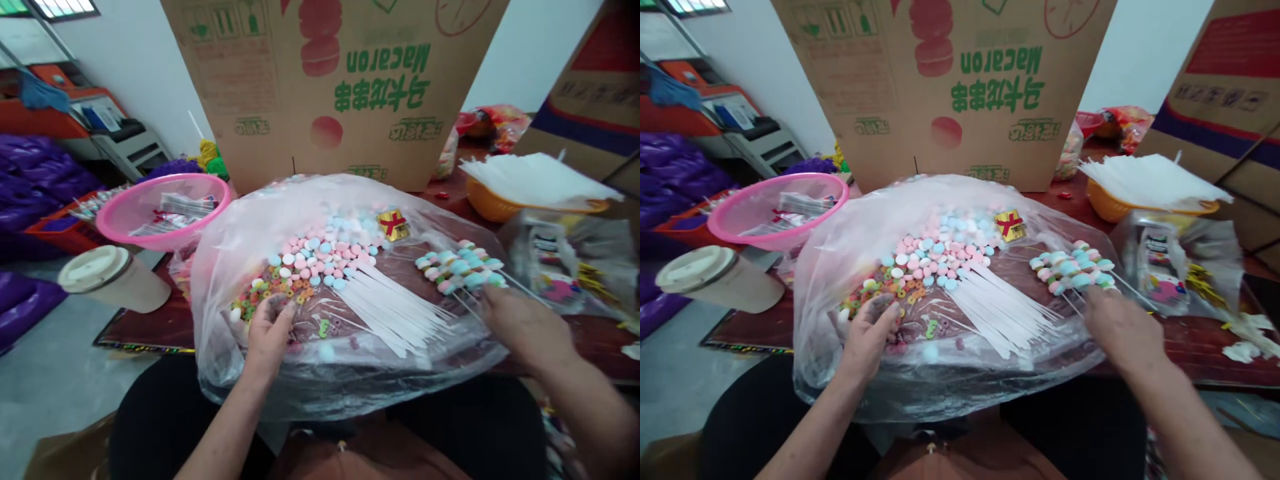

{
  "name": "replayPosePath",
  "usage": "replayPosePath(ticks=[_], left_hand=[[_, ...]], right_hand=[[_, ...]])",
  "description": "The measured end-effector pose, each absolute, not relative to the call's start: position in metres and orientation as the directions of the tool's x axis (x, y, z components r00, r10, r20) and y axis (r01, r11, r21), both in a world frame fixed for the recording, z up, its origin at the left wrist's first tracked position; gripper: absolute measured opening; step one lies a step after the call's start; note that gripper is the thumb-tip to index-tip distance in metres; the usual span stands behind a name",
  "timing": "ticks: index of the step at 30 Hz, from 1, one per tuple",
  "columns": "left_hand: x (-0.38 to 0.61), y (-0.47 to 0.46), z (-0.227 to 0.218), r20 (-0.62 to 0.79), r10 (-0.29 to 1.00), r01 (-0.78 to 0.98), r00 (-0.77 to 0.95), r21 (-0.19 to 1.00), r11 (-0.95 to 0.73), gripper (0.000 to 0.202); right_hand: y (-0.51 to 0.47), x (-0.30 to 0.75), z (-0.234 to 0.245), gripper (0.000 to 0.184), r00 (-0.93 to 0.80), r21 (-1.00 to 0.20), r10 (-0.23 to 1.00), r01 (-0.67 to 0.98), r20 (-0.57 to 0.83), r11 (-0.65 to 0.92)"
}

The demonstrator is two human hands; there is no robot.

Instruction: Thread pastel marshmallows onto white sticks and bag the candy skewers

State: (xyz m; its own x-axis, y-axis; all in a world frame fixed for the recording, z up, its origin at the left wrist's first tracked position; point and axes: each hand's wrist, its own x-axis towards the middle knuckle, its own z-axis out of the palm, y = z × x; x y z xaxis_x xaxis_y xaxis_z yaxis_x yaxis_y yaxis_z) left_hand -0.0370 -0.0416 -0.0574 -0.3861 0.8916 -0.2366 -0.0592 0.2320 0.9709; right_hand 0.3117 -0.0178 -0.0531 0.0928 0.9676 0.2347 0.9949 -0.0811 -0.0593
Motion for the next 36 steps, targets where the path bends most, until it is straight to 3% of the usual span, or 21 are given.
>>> replayPosePath(ticks=[2,4,6,8,10,14,17,19,22,24,26,29,32,34,36], left_hand=[[-0.045,-0.041,-0.059,-0.196,0.907,0.167,-0.374,0.947,0.274,0.03],[-0.042,-0.032,-0.055,-0.065,0.949,0.456,-0.31,0.865,0.208,0.021],[-0.029,-0.015,-0.049,0.059,0.981,0.721,-0.184,0.687,0.093,0.017],[-0.011,0.005,-0.043,0.058,0.997,0.872,-0.051,0.489,0.016,0.021],[0.009,0.021,-0.041,-0.021,0.999,0.939,0.034,0.343,-0.024,0.026],[0.029,0.026,-0.049,-0.074,0.989,0.946,0.125,0.31,-0.097,0.025],[0.016,0.011,-0.055,-0.019,0.986,0.896,0.164,0.422,-0.141,0.022],[-0.001,-0.001,-0.058,-0.005,0.995,0.775,0.103,0.627,-0.077,0.017],[-0.025,-0.016,-0.056,-0.187,0.979,0.332,-0.086,0.921,0.205,0.016],[-0.033,-0.023,-0.053,-0.36,0.925,0.028,-0.121,0.93,0.365,0.025],[-0.036,-0.028,-0.048,-0.449,0.885,-0.13,-0.12,0.891,0.435,0.031],[-0.036,-0.034,-0.043,-0.483,0.86,-0.193,-0.166,0.871,0.452,0.035],[-0.037,-0.037,-0.04,-0.52,0.831,-0.204,-0.199,0.851,0.484,0.037],[-0.037,-0.036,-0.04,-0.523,0.822,-0.225,-0.226,0.849,0.479,0.035],[-0.033,-0.034,-0.04,-0.477,0.841,-0.257,-0.254,0.872,0.417,0.028]], right_hand=[[-0.009,0.322,-0.043,0.017,0.11,0.132,0.937,0.978,0.332,-0.162],[-0.006,0.299,-0.039,0.018,0.027,0.251,0.902,0.956,0.43,-0.149],[-0.006,0.257,-0.041,0.019,-0.166,0.215,0.913,0.973,0.373,0.089],[-0.004,0.213,-0.049,0.021,-0.281,0.109,0.918,0.959,0.279,0.261],[0.0,0.182,-0.059,0.021,-0.248,0.06,0.94,0.969,0.235,0.241],[0.006,0.174,-0.075,0.02,-0.168,0.047,0.973,0.986,0.156,0.162],[0.006,0.197,-0.078,0.022,-0.176,-0.114,0.975,0.975,0.135,0.191],[0.006,0.21,-0.072,0.021,-0.167,-0.283,0.965,0.933,0.203,0.221],[0.013,0.205,-0.056,0.018,-0.124,-0.364,0.937,0.898,0.328,0.246],[0.026,0.184,-0.047,0.018,-0.159,-0.291,0.949,0.927,0.272,0.238],[0.045,0.159,-0.043,0.021,-0.262,-0.194,0.959,0.941,0.106,0.278],[0.075,0.133,-0.041,0.019,-0.39,-0.151,0.919,0.913,-0.06,0.378],[0.084,0.129,-0.031,0.016,-0.413,-0.167,0.91,0.901,-0.039,0.401],[0.071,0.131,-0.021,0.02,-0.421,-0.304,0.906,0.86,0.029,0.41],[0.046,0.128,-0.014,0.023,-0.462,-0.591,0.884,0.694,0.072,0.411]])
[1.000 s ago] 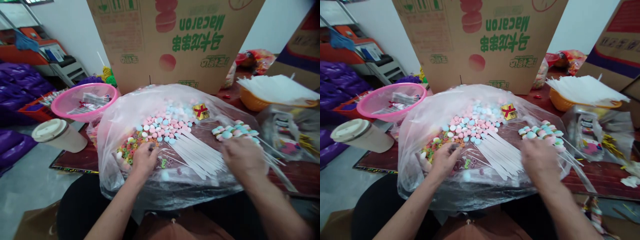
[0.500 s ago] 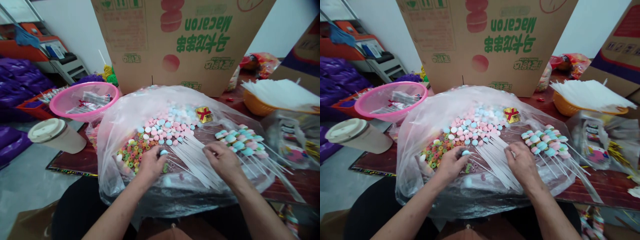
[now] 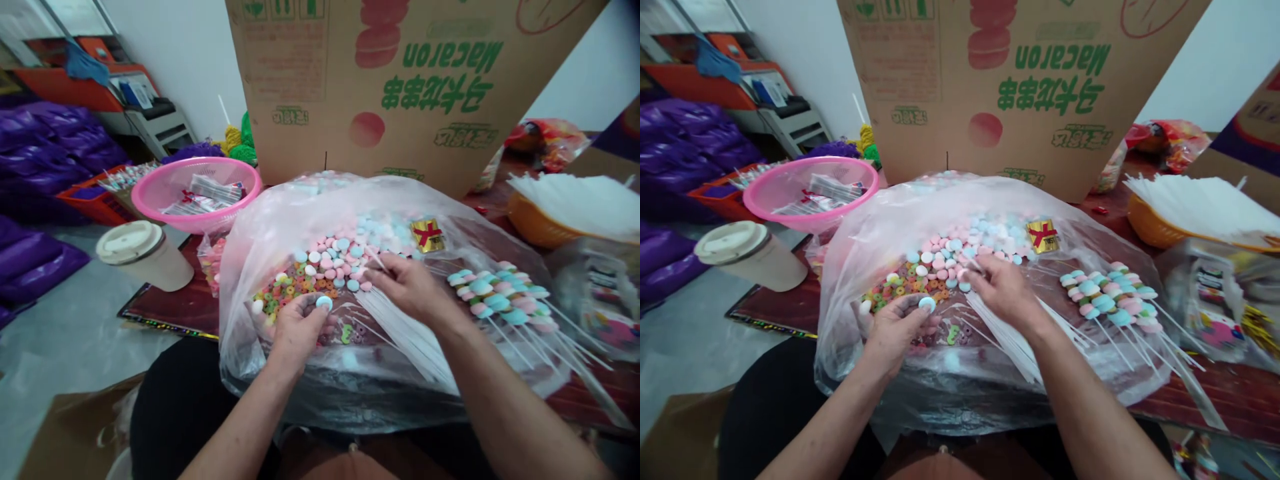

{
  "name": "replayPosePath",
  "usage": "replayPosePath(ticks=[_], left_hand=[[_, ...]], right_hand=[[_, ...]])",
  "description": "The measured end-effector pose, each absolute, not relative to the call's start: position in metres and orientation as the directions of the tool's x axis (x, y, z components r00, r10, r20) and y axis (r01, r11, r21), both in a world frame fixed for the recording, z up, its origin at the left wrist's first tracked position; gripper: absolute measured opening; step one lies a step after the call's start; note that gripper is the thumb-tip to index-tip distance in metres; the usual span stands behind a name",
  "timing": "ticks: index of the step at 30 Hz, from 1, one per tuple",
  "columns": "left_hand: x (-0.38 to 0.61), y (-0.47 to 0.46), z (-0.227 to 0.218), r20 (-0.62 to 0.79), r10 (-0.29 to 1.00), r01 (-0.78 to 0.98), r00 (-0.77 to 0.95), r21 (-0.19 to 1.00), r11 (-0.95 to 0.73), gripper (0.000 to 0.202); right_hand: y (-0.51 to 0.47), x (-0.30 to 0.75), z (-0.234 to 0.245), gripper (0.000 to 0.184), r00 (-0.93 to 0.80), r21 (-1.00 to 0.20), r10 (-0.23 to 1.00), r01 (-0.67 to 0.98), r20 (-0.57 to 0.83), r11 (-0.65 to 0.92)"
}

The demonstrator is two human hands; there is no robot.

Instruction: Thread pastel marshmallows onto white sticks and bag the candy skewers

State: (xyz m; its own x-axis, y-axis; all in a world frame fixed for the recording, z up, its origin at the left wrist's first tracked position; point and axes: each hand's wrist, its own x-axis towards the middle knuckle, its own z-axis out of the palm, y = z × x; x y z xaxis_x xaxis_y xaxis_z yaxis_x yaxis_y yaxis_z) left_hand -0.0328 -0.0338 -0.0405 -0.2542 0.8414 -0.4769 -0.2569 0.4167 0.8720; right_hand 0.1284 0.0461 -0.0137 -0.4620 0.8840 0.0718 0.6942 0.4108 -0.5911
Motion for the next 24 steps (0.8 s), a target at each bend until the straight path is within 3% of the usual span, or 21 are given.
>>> replayPosePath(ticks=[2,4,8,14,17,19,21,24], left_hand=[[-0.026,-0.032,-0.04,-0.4,0.882,-0.286,-0.249,0.9,0.328,0.022],[-0.02,-0.034,-0.038,-0.326,0.924,-0.312,-0.198,0.915,0.256,0.021],[-0.016,-0.045,-0.03,-0.259,0.964,-0.362,-0.065,0.906,0.219,0.024],[-0.018,-0.053,-0.031,-0.255,0.964,-0.372,-0.08,0.904,0.208,0.027],[-0.018,-0.053,-0.033,-0.265,0.964,-0.39,-0.007,0.889,0.242,0.027],[-0.019,-0.053,-0.033,-0.309,0.95,-0.436,0.048,0.849,0.298,0.027],[-0.02,-0.052,-0.032,-0.39,0.919,-0.477,0.047,0.8,0.364,0.024],[-0.02,-0.051,-0.029,-0.467,0.884,-0.485,-0.003,0.774,0.407,0.023]], right_hand=[[0.02,0.12,-0.014,0.023,-0.501,-0.821,0.862,0.458,0.079,0.342],[0.0,0.11,-0.022,0.022,-0.432,-0.898,0.897,0.355,0.089,0.261],[-0.015,0.1,-0.035,0.02,-0.269,-0.924,0.958,0.333,0.098,0.188],[-0.02,0.106,-0.039,0.014,-0.277,-0.992,0.96,0.113,0.027,0.061],[-0.023,0.112,-0.04,0.018,-0.307,-1.0,0.952,0.022,-0.008,-0.001],[-0.025,0.115,-0.039,0.02,-0.258,-0.997,0.965,0.055,0.038,0.054],[-0.028,0.118,-0.037,0.017,-0.137,-0.955,0.976,0.219,0.171,0.198],[-0.032,0.12,-0.041,0.015,-0.18,-0.687,0.852,0.52,0.492,0.507]])
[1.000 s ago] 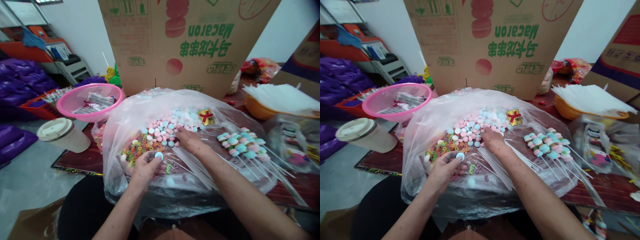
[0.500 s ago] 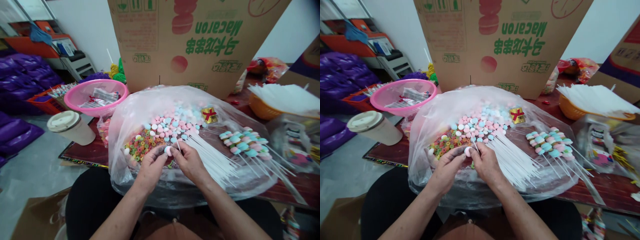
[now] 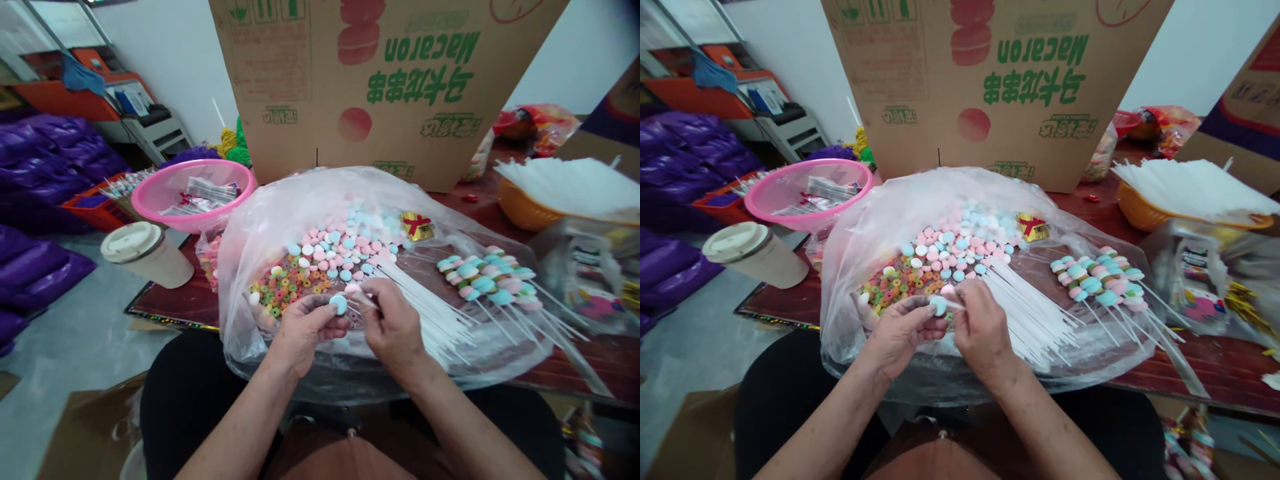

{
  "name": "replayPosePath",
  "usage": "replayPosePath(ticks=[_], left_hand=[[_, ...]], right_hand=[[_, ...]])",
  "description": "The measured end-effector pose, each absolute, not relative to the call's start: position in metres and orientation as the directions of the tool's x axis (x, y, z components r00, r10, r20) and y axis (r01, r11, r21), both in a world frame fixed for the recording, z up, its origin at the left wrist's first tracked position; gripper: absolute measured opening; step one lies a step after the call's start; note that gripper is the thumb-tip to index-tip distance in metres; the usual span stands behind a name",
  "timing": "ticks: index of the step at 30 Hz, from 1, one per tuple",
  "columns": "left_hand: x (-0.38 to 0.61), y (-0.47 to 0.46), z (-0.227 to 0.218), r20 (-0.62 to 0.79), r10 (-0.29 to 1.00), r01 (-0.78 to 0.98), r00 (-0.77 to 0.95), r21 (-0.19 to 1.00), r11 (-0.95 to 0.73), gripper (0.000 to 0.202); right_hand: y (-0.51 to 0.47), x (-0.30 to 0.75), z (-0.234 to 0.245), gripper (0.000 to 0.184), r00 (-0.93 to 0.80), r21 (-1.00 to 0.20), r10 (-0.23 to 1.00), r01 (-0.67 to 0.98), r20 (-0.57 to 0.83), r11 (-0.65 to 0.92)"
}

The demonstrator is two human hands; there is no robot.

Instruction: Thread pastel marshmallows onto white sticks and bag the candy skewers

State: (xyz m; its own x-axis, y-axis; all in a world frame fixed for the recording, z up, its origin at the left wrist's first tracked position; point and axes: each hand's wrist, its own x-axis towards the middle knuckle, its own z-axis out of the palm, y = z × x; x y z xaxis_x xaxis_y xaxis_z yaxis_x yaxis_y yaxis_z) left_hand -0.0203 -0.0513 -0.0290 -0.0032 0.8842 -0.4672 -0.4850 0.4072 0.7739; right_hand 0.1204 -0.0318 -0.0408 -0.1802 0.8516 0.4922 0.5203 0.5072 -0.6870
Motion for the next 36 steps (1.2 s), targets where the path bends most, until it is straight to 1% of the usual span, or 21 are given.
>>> replayPosePath(ticks=[1,2,3,4,5,6,8,11,12,13,14,16,19,21,25,27,31,34,36], left_hand=[[-0.02,-0.052,-0.028,-0.47,0.883,-0.484,-0.01,0.775,0.407,0.023],[-0.02,-0.052,-0.027,-0.465,0.885,-0.488,-0.008,0.774,0.402,0.024],[-0.02,-0.053,-0.026,-0.455,0.89,-0.498,0.002,0.772,0.396,0.024],[-0.02,-0.054,-0.026,-0.444,0.896,-0.51,0.018,0.767,0.39,0.024],[-0.02,-0.055,-0.027,-0.433,0.901,-0.519,0.04,0.762,0.389,0.025],[-0.021,-0.056,-0.028,-0.423,0.904,-0.523,0.061,0.758,0.39,0.025],[-0.024,-0.055,-0.033,-0.418,0.905,-0.525,0.076,0.755,0.393,0.026],[-0.027,-0.053,-0.042,-0.468,0.883,-0.539,0.039,0.734,0.413,0.025],[-0.028,-0.051,-0.044,-0.487,0.873,-0.546,0.034,0.723,0.424,0.024],[-0.027,-0.05,-0.045,-0.5,0.865,-0.547,0.032,0.716,0.434,0.024],[-0.027,-0.05,-0.046,-0.504,0.864,-0.542,0.022,0.72,0.434,0.023],[-0.023,-0.049,-0.045,-0.478,0.878,-0.495,-0.035,0.771,0.4,0.023],[-0.017,-0.05,-0.045,-0.387,0.905,-0.366,-0.175,0.879,0.306,0.024],[-0.013,-0.052,-0.047,-0.313,0.923,-0.291,-0.225,0.925,0.243,0.024],[-0.012,-0.057,-0.053,-0.191,0.949,-0.143,-0.251,0.977,0.158,0.022],[-0.012,-0.059,-0.055,-0.151,0.958,-0.079,-0.242,0.988,0.135,0.022],[-0.01,-0.061,-0.057,-0.118,0.973,-0.032,-0.199,0.993,0.114,0.022],[-0.005,-0.065,-0.062,-0.062,0.972,0.111,-0.228,0.99,0.089,0.023],[0.0,-0.068,-0.068,-0.042,0.966,0.198,-0.257,0.976,0.095,0.024]], right_hand=[[-0.033,0.12,-0.044,0.018,-0.273,-0.56,0.776,0.563,0.568,0.608],[-0.034,0.12,-0.049,0.022,-0.369,-0.444,0.698,0.57,0.613,0.691],[-0.035,0.119,-0.054,0.026,-0.439,-0.36,0.635,0.559,0.636,0.747],[-0.036,0.119,-0.059,0.029,-0.47,-0.314,0.598,0.551,0.649,0.773],[-0.038,0.118,-0.062,0.032,-0.475,-0.302,0.588,0.549,0.655,0.78],[-0.039,0.117,-0.064,0.034,-0.465,-0.321,0.599,0.546,0.652,0.774],[-0.043,0.118,-0.06,0.034,-0.452,-0.435,0.657,0.505,0.603,0.746],[-0.047,0.127,-0.042,0.032,-0.497,-0.66,0.763,0.415,0.412,0.626],[-0.048,0.132,-0.035,0.034,-0.505,-0.705,0.793,0.42,0.341,0.571],[-0.049,0.138,-0.029,0.036,-0.5,-0.721,0.819,0.454,0.28,0.523],[-0.051,0.142,-0.024,0.038,-0.486,-0.71,0.843,0.509,0.229,0.487],[-0.053,0.149,-0.021,0.038,-0.46,-0.62,0.874,0.642,0.158,0.45],[-0.058,0.149,-0.026,0.04,-0.449,-0.43,0.891,0.794,0.061,0.429],[-0.061,0.144,-0.029,0.042,-0.445,-0.336,0.896,0.842,0.009,0.422],[-0.065,0.133,-0.025,0.044,-0.408,-0.176,0.909,0.904,-0.079,0.39],[-0.066,0.131,-0.02,0.044,-0.399,-0.121,0.914,0.913,-0.078,0.389],[-0.071,0.128,-0.014,0.043,-0.365,-0.04,0.93,0.931,-0.047,0.364],[-0.078,0.125,-0.015,0.039,-0.346,0.036,0.937,0.937,-0.05,0.348],[-0.081,0.121,-0.017,0.037,-0.342,0.065,0.938,0.936,-0.058,0.345]])
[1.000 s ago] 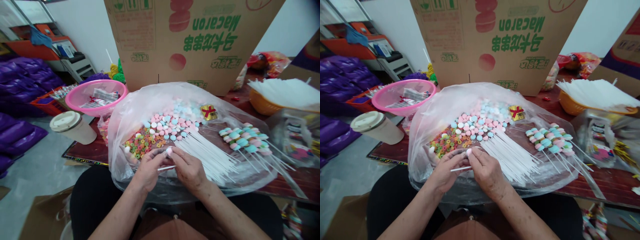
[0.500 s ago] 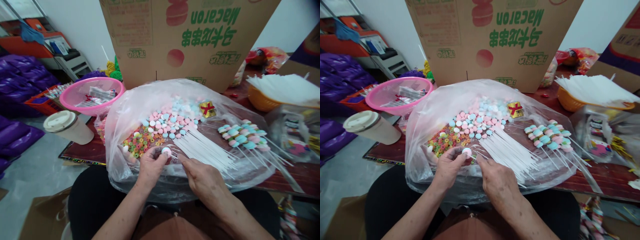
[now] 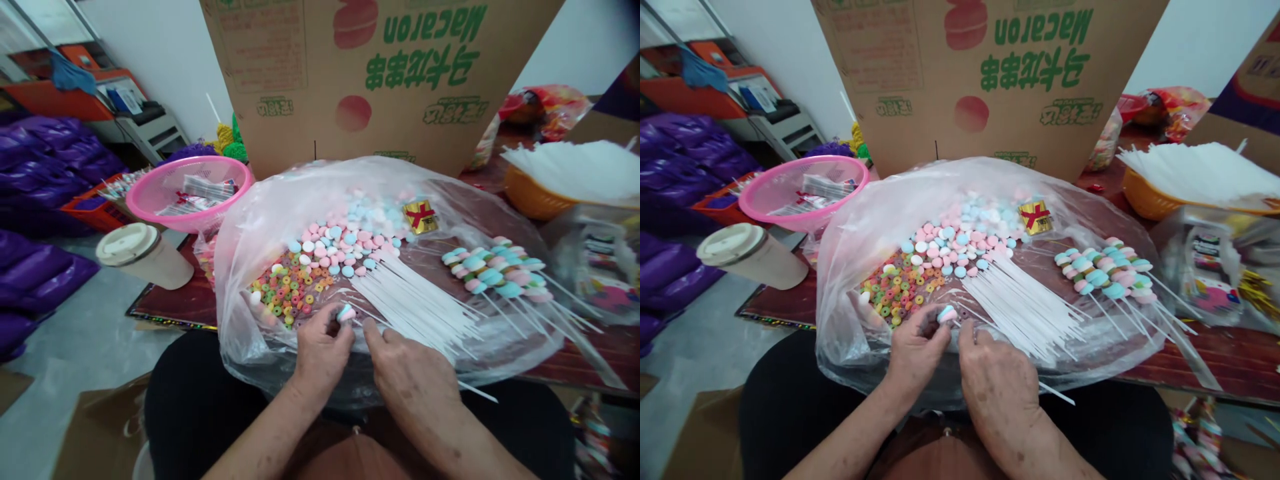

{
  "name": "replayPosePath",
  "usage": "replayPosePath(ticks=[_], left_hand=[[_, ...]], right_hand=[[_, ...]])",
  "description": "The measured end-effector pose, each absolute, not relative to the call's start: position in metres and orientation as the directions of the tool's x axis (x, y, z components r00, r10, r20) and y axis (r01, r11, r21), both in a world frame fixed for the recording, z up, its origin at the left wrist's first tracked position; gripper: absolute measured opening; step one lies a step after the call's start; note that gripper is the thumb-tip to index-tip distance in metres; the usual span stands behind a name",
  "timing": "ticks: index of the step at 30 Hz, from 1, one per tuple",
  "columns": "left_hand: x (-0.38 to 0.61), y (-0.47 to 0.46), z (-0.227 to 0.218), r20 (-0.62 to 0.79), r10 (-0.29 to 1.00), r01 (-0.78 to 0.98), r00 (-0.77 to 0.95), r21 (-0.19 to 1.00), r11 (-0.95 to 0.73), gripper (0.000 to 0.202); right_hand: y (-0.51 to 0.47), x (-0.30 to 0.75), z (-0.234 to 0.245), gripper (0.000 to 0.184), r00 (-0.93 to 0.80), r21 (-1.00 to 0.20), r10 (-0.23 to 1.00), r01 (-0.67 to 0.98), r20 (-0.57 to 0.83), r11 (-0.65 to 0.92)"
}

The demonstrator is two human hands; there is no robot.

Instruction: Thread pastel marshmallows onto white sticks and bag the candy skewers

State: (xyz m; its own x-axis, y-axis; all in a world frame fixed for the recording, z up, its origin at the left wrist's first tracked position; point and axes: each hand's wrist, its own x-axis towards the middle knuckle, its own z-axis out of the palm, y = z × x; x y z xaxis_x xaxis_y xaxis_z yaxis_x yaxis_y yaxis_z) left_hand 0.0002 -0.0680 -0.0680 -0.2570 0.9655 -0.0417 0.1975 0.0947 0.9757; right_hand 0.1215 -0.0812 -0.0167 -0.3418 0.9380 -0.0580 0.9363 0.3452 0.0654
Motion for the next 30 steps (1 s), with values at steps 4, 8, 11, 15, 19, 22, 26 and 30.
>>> replayPosePath(ticks=[4,8,11,15,19,22,26,30], left_hand=[[0.008,-0.071,-0.075,-0.038,0.966,0.25,-0.256,0.963,0.104,0.023],[0.002,-0.065,-0.073,0.014,0.976,0.336,-0.215,0.94,0.061,0.022],[-0.003,-0.063,-0.071,0.022,0.964,0.337,-0.266,0.939,0.072,0.023],[0.001,-0.068,-0.065,0.03,0.993,0.447,-0.114,0.894,0.025,0.021],[-0.011,-0.046,-0.049,-0.017,0.999,0.583,-0.032,0.811,0.033,0.05],[-0.022,-0.012,-0.043,0.001,0.989,0.848,-0.148,0.515,0.127,0.037],[-0.022,0.011,-0.051,0.009,0.998,0.972,-0.07,0.228,0.066,0.021],[-0.022,-0.003,-0.06,0.048,0.988,0.809,-0.148,0.58,0.093,0.016]], right_hand=[[-0.077,0.114,-0.024,0.035,-0.341,0.035,0.938,0.938,-0.069,0.344],[-0.066,0.119,-0.031,0.029,-0.348,-0.116,0.932,0.934,-0.101,0.337],[-0.065,0.126,-0.033,0.025,-0.33,-0.188,0.936,0.934,-0.127,0.304],[-0.064,0.13,-0.042,0.028,-0.292,-0.275,0.945,0.93,-0.145,0.245],[-0.052,0.14,-0.058,0.027,-0.27,-0.416,0.963,0.878,-0.026,0.235],[-0.047,0.148,-0.063,0.026,-0.247,-0.433,0.968,0.869,0.038,0.239],[-0.052,0.15,-0.056,0.025,-0.247,-0.436,0.966,0.88,-0.08,0.189],[-0.057,0.149,-0.048,0.023,-0.255,-0.403,0.949,0.9,-0.185,0.164]])
